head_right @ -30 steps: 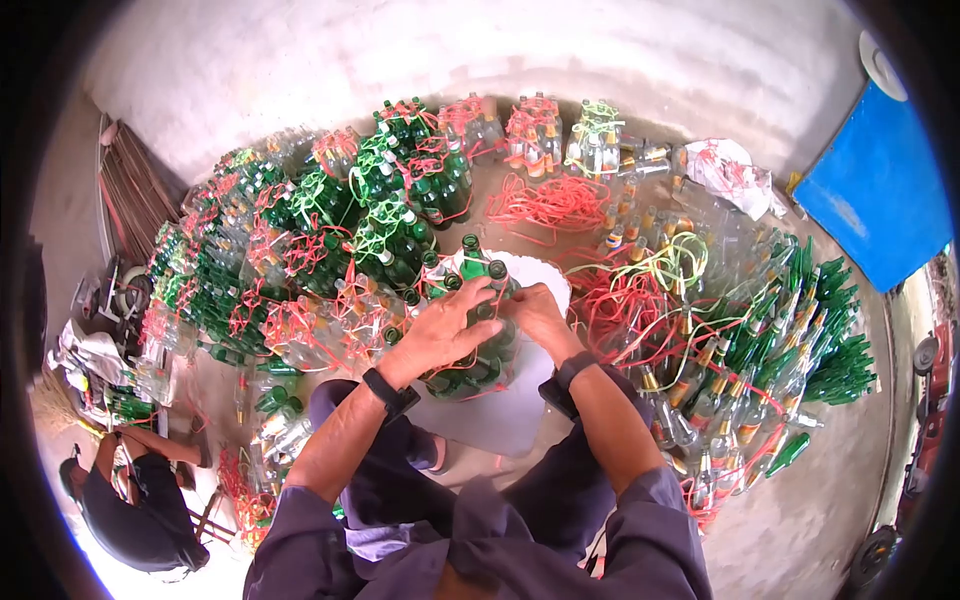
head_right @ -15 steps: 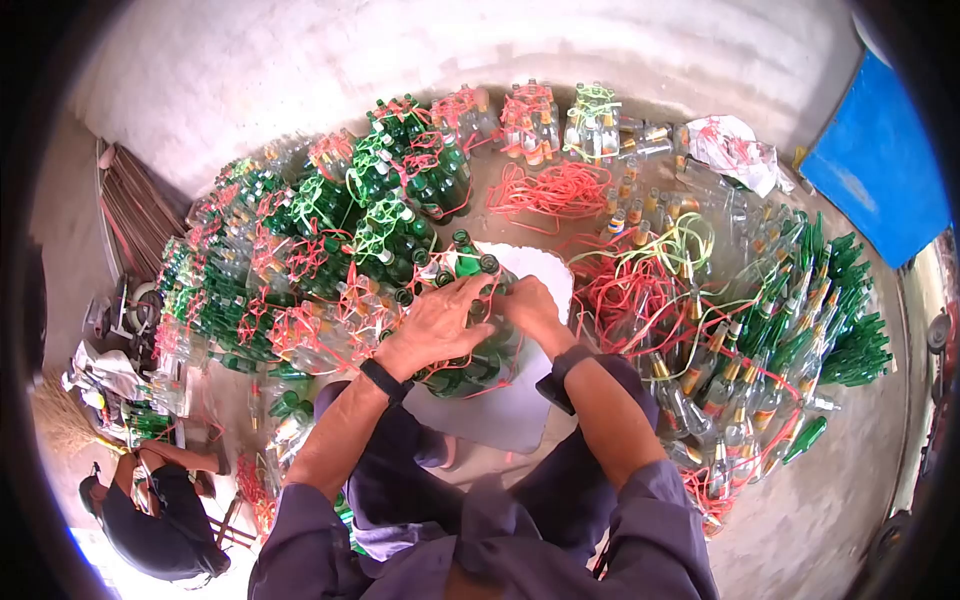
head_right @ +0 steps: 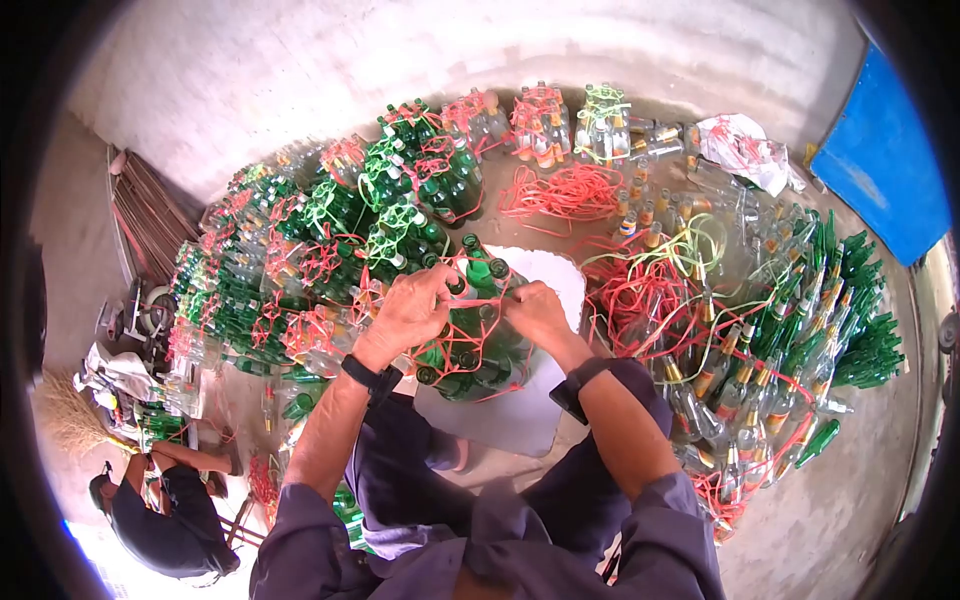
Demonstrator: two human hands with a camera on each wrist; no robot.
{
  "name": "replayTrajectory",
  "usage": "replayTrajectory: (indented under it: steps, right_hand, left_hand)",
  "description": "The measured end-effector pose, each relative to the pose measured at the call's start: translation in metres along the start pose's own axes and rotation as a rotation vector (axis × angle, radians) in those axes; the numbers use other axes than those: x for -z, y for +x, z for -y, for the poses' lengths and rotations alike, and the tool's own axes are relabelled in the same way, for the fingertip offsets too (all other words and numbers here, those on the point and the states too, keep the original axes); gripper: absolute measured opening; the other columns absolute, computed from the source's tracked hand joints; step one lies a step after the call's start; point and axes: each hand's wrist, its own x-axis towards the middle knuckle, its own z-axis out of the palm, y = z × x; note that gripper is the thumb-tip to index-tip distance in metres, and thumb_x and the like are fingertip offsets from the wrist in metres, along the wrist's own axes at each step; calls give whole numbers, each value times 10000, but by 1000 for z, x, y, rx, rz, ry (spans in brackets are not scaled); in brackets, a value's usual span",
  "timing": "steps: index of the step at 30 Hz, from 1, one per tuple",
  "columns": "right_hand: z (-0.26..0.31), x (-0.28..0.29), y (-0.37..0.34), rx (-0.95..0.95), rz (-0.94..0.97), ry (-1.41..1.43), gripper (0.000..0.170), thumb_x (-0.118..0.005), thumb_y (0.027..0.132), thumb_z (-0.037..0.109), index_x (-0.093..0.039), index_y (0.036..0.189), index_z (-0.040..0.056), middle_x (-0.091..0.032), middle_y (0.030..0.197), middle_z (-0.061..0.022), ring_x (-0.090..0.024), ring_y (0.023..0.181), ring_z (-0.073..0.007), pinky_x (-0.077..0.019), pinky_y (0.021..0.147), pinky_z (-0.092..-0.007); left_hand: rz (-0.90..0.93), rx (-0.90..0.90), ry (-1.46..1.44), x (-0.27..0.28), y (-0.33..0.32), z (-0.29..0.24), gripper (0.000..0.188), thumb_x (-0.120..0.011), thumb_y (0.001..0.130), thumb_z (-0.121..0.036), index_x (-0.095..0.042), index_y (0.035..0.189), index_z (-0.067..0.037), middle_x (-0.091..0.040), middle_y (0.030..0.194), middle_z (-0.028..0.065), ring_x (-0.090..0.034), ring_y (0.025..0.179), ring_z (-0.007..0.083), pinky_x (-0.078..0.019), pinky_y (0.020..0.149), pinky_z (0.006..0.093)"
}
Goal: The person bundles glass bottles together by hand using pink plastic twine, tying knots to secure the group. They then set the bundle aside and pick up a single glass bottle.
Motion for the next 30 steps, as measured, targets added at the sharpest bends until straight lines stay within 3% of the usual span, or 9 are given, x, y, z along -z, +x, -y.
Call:
replayTrajectory:
  steps: [4, 6, 12, 20, 22, 24, 25, 28, 30]
  right_hand:
    - [8, 1, -1, 14, -2, 53, 341, -656, 889, 271, -686, 734, -32, -593, 663, -273, -611, 628, -441, -500, 627, -464]
    - [12, 0, -3, 33, -36, 92, 347, -660, 901, 270, -678, 730, -31, -592, 661, -270, -607, 622, -438, -495, 617, -461]
    - [11, -6, -7, 66, -107, 125, 332, -663, 903, 250, -653, 721, -26, -590, 650, -257, -595, 601, -433, -481, 594, -458]
    - [21, 8, -21, -32, -112, 85, 266, -662, 849, 183, -614, 676, -12, -559, 602, -226, -580, 542, -366, -448, 531, -423]
    - [14, 10, -26, 215, -165, -29, 229, -676, 839, 151, -615, 679, -2, -522, 567, -180, -560, 495, -297, -417, 492, -404]
    - [11, 18, -33, 304, -147, -117, 218, -677, 843, 136, -616, 681, 3, -505, 561, -164, -547, 482, -278, -403, 482, -398]
    - [12, 20, -37, 389, -130, -205, 209, -678, 846, 122, -617, 682, 7, -488, 555, -147, -535, 469, -259, -389, 472, -391]
    - [11, 18, -42, 385, -174, -64, 215, -679, 852, 108, -613, 672, 12, -486, 563, -134, -529, 468, -256, -377, 468, -370]
    - [11, 12, -44, 355, -192, -49, 222, -681, 854, 113, -610, 671, 11, -496, 566, -140, -538, 473, -265, -385, 470, -373]
  left_hand:
    - [-108, -68, 111, 2, 2, 3, 249, -581, 803, -6, -550, 1043, -65, -645, 856, 156, -637, 863, 376, -479, 774, 501]
    - [-170, -68, 174, 1, 5, 5, 331, -589, 796, 47, -532, 1104, -56, -638, 865, 104, -621, 884, 337, -475, 800, 478]
    - [-258, -66, 117, -16, 21, 19, 294, -612, 802, 60, -555, 1064, -60, -640, 856, 101, -623, 850, 336, -494, 755, 463]
    - [-193, -8, 207, -28, 25, 33, 164, -636, 824, 17, -641, 953, -83, -691, 837, 95, -654, 825, 323, -540, 743, 444]
    - [-169, 23, 218, -34, 23, 42, 163, -631, 828, 12, -652, 962, -79, -705, 866, 98, -657, 834, 327, -543, 775, 446]
    - [-157, -149, 186, -31, 21, 44, 254, -623, 835, 11, -658, 1074, -69, -717, 962, 116, -654, 878, 338, -535, 827, 439]
    - [-159, -150, 185, -29, 17, 40, 254, -623, 835, 11, -658, 1074, -69, -717, 962, 116, -654, 878, 338, -535, 827, 439]
    - [-219, -69, 48, -19, -1, 4, 350, -642, 846, -32, -619, 1195, -49, -703, 1053, 166, -637, 944, 373, -518, 864, 455]
    - [-230, 56, -1, -13, -15, -34, 488, -687, 840, -111, -558, 1305, -39, -670, 1166, 190, -608, 1075, 389, -483, 941, 482]
